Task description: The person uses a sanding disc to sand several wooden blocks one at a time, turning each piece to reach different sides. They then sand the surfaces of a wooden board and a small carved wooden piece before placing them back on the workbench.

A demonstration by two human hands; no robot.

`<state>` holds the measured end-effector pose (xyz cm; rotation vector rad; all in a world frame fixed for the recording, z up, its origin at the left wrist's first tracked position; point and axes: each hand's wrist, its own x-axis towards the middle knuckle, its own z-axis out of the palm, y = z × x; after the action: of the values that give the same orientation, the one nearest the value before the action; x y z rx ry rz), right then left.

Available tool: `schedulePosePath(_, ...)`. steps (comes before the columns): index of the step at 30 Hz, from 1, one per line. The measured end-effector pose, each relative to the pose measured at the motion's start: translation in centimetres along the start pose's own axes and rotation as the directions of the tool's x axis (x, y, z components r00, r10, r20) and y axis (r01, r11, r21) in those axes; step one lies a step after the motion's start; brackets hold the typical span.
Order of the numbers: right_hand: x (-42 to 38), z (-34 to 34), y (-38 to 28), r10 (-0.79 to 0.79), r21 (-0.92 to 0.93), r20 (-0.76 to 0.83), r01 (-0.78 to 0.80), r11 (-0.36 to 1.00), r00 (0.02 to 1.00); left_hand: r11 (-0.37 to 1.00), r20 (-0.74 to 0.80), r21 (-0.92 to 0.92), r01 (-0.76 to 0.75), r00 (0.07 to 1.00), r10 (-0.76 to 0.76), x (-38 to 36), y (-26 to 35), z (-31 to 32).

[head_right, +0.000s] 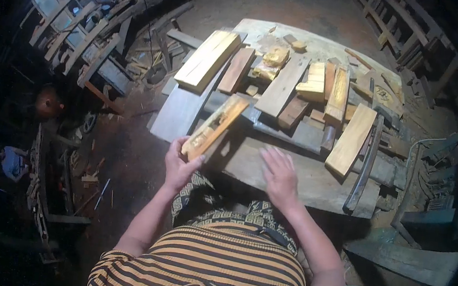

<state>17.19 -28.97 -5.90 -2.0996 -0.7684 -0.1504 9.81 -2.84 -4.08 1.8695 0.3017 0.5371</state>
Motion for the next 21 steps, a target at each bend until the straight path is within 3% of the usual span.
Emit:
schedulePosePath(3,1.6,1.8,-4.7,-0.284,0.002,0.078,0.285,0.959,0.956,0.992,0.02,0.128,0.001,1.0,-0.004,-2.9,1.2,0.5)
schedulePosePath(6,1.2,4.5,-8.1,-0.475,0.064,0.181,0.471,0.88,0.861,0.997,0.033,0.072,0.025,0.999,-0.027,-3.7,-0.3,1.0)
schedulePosePath(8,0.6,5.4,-7.8,-0.486,0.08,0.239,0.482,0.872,0.84,0.999,0.029,-0.012,0.048,0.998,-0.047,-4.0,-1.7,0.8)
schedulePosePath(10,1.0,5.9,-5.6,-0.474,0.11,0.213,0.461,0.881,0.854,0.985,0.088,0.151,-0.087,0.993,0.074,-4.2,-1.9,0.5)
schedulePosePath(11,1.9,5.5,-4.1,-0.46,0.079,0.231,0.454,0.887,0.858,0.997,0.11,0.071,-0.004,0.994,-0.004,-4.3,-2.1,0.4)
schedulePosePath(14,4.0,6.3,1.7,-0.321,-0.055,0.128,0.329,0.943,0.939,0.994,0.208,0.1,0.047,0.976,-0.067,-4.1,-1.5,-0.1)
schedulePosePath(16,5.4,5.9,2.4,-0.104,-0.138,0.085,0.115,0.984,0.991,0.995,0.201,0.059,0.076,0.976,-0.086,-4.1,-1.2,0.1)
schedulePosePath(19,4.2,7.6,-0.6,-0.074,-0.004,0.06,0.074,0.997,0.995,0.994,0.167,0.107,0.027,0.985,-0.045,-4.2,-1.0,0.2)
schedulePosePath(20,3.5,7.8,-2.2,-0.176,0.044,0.111,0.173,0.984,0.978,0.992,0.148,0.124,0.031,0.988,-0.049,-4.3,-1.0,0.3)
schedulePosePath(21,2.6,8.2,-3.8,-0.368,0.037,0.095,0.366,0.93,0.925,0.989,0.129,0.143,0.035,0.99,-0.054,-4.3,-1.0,0.2)
